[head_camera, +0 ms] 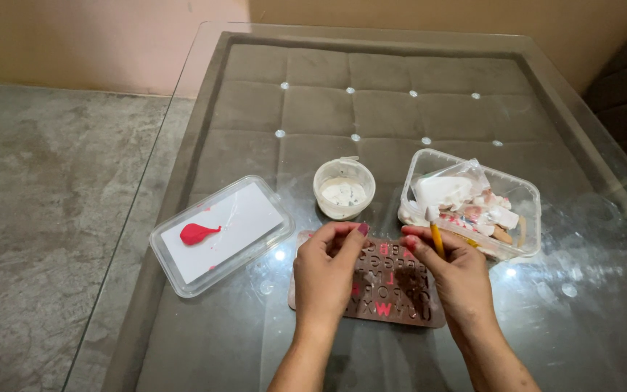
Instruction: The person presses red clay into an alphabet mold and uses a yellow tool to scrape away the excess material.
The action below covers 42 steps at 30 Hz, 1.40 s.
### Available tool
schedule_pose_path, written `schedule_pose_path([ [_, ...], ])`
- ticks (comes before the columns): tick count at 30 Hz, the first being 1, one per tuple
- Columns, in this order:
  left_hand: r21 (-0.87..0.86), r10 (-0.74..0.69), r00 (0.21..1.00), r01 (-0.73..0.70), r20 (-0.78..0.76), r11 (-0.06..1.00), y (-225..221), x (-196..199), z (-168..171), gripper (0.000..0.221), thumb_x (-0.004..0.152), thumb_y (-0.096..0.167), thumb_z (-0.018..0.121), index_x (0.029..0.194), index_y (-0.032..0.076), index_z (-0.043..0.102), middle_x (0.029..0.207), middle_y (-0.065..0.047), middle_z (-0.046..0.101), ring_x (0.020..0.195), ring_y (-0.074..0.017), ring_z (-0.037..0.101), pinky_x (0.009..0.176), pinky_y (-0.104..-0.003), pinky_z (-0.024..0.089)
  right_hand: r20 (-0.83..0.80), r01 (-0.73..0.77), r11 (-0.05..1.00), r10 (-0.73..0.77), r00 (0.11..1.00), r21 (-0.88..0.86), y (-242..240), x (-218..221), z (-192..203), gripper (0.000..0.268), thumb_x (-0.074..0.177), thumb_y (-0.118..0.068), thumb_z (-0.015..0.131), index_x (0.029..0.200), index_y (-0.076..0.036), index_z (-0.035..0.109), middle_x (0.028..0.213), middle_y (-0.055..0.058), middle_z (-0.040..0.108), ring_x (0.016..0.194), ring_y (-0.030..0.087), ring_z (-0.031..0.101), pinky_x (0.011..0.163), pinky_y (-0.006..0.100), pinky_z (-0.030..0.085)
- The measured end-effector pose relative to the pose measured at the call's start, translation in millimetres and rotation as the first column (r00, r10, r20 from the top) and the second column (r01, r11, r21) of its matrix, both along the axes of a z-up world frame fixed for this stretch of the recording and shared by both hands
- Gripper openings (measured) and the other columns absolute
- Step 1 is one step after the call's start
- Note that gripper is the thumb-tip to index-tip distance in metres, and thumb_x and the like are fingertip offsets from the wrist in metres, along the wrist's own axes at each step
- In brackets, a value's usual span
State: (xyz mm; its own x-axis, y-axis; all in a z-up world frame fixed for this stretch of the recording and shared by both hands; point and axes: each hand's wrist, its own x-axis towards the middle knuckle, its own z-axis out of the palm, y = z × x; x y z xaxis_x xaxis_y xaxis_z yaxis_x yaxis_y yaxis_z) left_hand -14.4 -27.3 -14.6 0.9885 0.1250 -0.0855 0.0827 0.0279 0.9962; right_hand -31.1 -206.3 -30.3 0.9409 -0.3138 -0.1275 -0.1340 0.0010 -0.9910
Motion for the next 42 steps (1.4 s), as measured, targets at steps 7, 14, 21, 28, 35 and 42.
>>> schedule_pose_path([
  [7, -0.013, 0.015, 1.0, -0.015, 0.009, 1.0, 1.4, 0.9, -1.3, 0.023, 0.087, 0.024, 0.073, 0.098, 0.004, 0.079, 0.081, -0.004, 0.079, 0.074, -0.009, 0.072, 0.068, -0.025, 0.055, -0.068, 0.04, 0.993, -0.047, 0.997, -0.107, -3.8, -0.4, -4.6, 0.028, 0.096, -0.021, 0.066, 0.109, -0.001, 0.079, 0.095, 0.006, 0.076, 0.091, 0.011, 0.066, 0.085, 0.028, 0.051],
  [14, -0.028, 0.013, 1.0, -0.013, 0.004, 1.0, 1.2, 0.7, -2.0, 0.023, 0.088, 0.024, 0.074, 0.098, 0.004, 0.08, 0.08, -0.004, 0.079, 0.073, -0.0094, 0.071, 0.068, -0.025, 0.054, 0.003, 0.075, 0.993, -0.075, 0.997, -0.088, -13.3, 2.7, -16.3, 0.029, 0.096, -0.028, 0.071, 0.097, 0.001, 0.077, 0.086, 0.004, 0.069, 0.084, 0.011, 0.06, 0.083, 0.029, 0.047],
  [21, -0.043, 0.008, 1.0, -0.007, 0.011, 0.999, 0.0, 2.5, -1.4, 0.023, 0.088, 0.023, 0.073, 0.099, 0.003, 0.079, 0.081, -0.003, 0.079, 0.073, -0.0087, 0.071, 0.068, -0.025, 0.054, 0.009, 0.086, 0.994, -0.086, 0.996, -0.064, -9.6, 2.5, -9.3, 0.026, 0.095, -0.024, 0.072, 0.101, 0.001, 0.077, 0.087, 0.004, 0.07, 0.084, 0.011, 0.06, 0.082, 0.029, 0.047],
  [28, -0.216, 0.0, 0.998, 0.013, 0.057, 0.976, -10.1, 4.8, 19.4, 0.019, 0.087, 0.013, 0.074, 0.099, -0.002, 0.079, 0.082, -0.007, 0.078, 0.075, -0.0091, 0.07, 0.069, -0.024, 0.054, 0.082, 0.077, 0.997, -0.075, 0.994, -0.022, 6.5, -3.2, 47.6, 0.025, 0.09, -0.006, 0.068, 0.113, -0.001, 0.075, 0.104, 0.004, 0.075, 0.101, 0.011, 0.067, 0.095, 0.027, 0.05],
  [35, -0.328, -0.104, 0.994, 0.111, 0.039, 0.938, -16.9, 6.3, 51.0, 0.03, 0.099, 0.02, 0.06, 0.115, 0.001, 0.076, 0.091, -0.013, 0.082, 0.086, -0.0134, 0.077, 0.082, -0.024, 0.057, 0.088, 0.089, 0.996, -0.089, 0.992, 0.004, -22.3, 5.0, 91.6, 0.023, 0.098, -0.02, 0.064, 0.109, -0.004, 0.076, 0.092, 0.001, 0.068, 0.065, 0.006, 0.034, 0.06, 0.024, 0.029],
  [42, -0.653, -0.205, 0.915, 0.394, 0.349, 0.647, -10.6, 1.0, 88.2, 0.065, 0.106, 0.036, 0.036, 0.159, 0.0, 0.027, 0.166, -0.017, 0.037, 0.155, -0.0273, 0.032, 0.124, -0.04, 0.023, 0.161, 0.041, 0.998, -0.034, 0.986, -0.039, -46.0, 36.4, 143.4, 0.022, 0.099, -0.027, 0.064, 0.094, -0.006, 0.071, 0.082, -0.008, 0.065, 0.068, 0.002, 0.042, 0.062, 0.021, 0.033],
])
